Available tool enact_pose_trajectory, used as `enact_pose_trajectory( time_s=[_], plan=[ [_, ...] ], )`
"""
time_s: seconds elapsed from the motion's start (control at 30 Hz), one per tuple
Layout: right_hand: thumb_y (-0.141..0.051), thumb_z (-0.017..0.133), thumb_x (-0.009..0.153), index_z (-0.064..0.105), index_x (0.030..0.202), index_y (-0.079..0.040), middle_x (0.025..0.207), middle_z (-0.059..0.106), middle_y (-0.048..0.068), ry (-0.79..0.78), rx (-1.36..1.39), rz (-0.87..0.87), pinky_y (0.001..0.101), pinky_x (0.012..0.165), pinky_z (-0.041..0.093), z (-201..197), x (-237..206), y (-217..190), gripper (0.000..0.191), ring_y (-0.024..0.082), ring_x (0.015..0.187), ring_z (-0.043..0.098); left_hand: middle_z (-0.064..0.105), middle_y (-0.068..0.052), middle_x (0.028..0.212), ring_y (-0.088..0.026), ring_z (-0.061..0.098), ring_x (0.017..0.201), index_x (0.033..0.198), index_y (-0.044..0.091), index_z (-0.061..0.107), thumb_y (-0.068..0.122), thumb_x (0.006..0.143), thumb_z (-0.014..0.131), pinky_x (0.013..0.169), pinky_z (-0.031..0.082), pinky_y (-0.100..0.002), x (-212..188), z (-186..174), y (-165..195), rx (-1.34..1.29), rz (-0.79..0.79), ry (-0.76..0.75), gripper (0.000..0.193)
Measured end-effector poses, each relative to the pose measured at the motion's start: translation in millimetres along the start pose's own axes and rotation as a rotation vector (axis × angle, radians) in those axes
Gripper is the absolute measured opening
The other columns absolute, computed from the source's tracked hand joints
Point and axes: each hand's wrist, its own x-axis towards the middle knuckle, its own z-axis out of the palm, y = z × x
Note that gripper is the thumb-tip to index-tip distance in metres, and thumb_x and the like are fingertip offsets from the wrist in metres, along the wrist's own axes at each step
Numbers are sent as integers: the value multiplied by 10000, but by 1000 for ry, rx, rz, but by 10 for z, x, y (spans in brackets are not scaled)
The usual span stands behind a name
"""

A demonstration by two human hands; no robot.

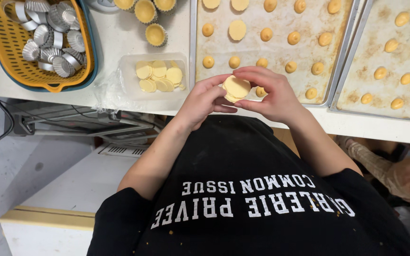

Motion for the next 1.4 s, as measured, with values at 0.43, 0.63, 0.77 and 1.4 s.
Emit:
enact_pose_trajectory(
  time_s=[0.43, 0.63, 0.77, 1.4],
  plan=[
    [-104, 675, 1068, 564, 1453, 46, 1457, 568, 104, 15, 693, 164, 368, 1132, 532, 733, 71, 199, 428, 201, 1332, 613, 684, -143, 1188, -214, 719, 1030, 1459, -1, 464, 88, 1017, 533, 914, 623, -417, -235, -261, 8, -165, 168, 123, 457],
    [-131, 729, 1007, 347, 1607, -19, 1467, 558, 90, 8, 798, 156, 378, 1178, 470, 976, 321, 64, 721, 198, 1375, 551, 655, -93, 1203, -155, 665, 1023, 1502, -32, 473, 98, 1053, 525, 960, 597, -418, -415, -509, 65, -223, 213, 42, 471],
    [-116, 739, 1007, 359, 1613, -2, 1567, 502, 79, -2, 787, 89, 400, 1223, 442, 1089, 504, -75, 724, 206, 1422, 518, 659, -90, 1208, -159, 671, 1030, 1502, -23, 467, 116, 1035, 505, 978, 581, -409, -579, -724, 161, -240, 148, -7, 489],
    [-41, 709, 983, 509, 1490, 17, 1375, 656, 138, 21, 552, 180, 388, 1123, 539, 1730, 888, -330, 548, 225, 1262, 664, 752, -156, 1164, -156, 748, 1028, 1429, -54, 527, 161, 986, 673, 863, 603, -260, -885, -1488, 597, 490, 301, 102, 514]
  ],
)
